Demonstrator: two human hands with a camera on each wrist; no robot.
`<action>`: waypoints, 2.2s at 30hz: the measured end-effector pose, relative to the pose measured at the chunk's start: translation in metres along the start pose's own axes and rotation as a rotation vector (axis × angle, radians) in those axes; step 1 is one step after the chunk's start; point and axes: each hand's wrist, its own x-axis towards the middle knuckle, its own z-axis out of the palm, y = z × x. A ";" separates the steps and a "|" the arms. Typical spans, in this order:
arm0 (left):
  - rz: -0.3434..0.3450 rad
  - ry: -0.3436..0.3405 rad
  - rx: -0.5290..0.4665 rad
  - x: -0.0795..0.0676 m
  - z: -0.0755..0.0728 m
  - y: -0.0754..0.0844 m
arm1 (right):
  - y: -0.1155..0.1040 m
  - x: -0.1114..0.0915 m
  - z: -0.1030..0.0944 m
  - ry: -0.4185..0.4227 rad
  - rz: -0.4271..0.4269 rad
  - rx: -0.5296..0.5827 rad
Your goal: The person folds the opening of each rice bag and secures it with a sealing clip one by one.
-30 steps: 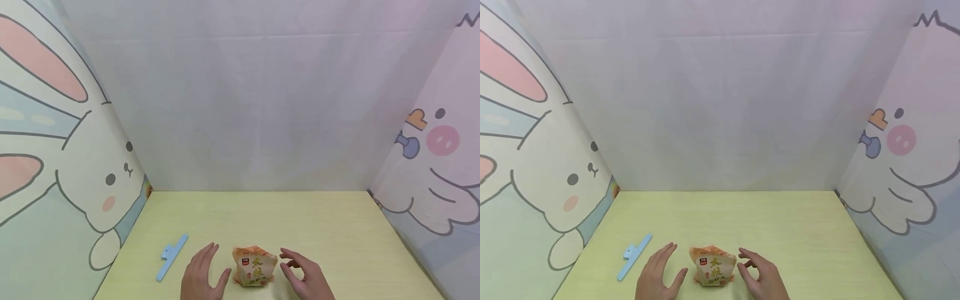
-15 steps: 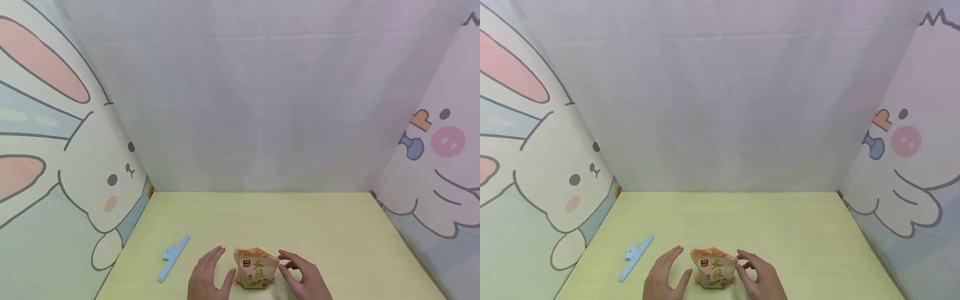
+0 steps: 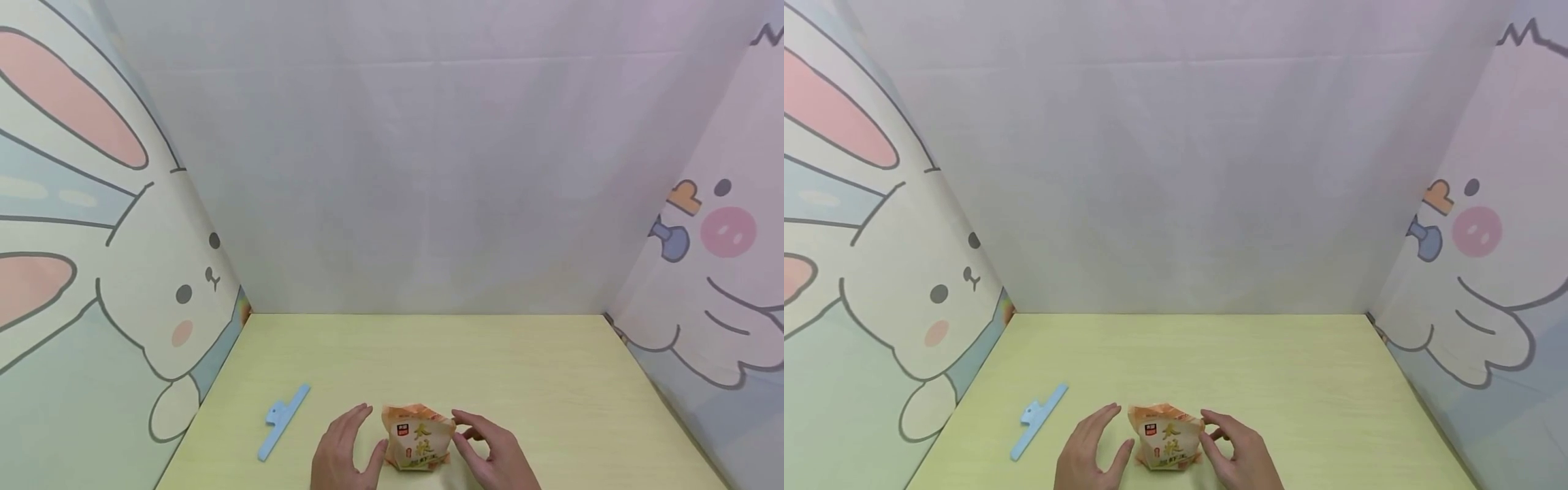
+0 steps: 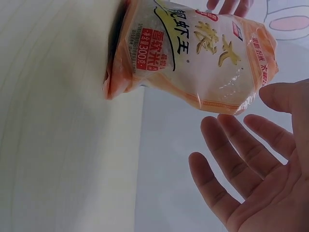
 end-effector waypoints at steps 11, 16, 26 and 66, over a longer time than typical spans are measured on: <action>-0.006 -0.007 -0.012 -0.002 0.001 0.001 | 0.002 -0.001 0.003 0.029 -0.072 0.000; 0.033 0.031 -0.017 0.000 0.003 0.000 | 0.006 0.001 0.006 0.085 -0.146 -0.012; 0.175 0.156 -0.071 0.004 0.010 -0.007 | 0.007 0.002 0.006 0.124 -0.202 -0.034; 0.218 0.170 -0.091 0.010 0.009 0.005 | 0.006 0.001 0.017 0.194 -0.290 -0.041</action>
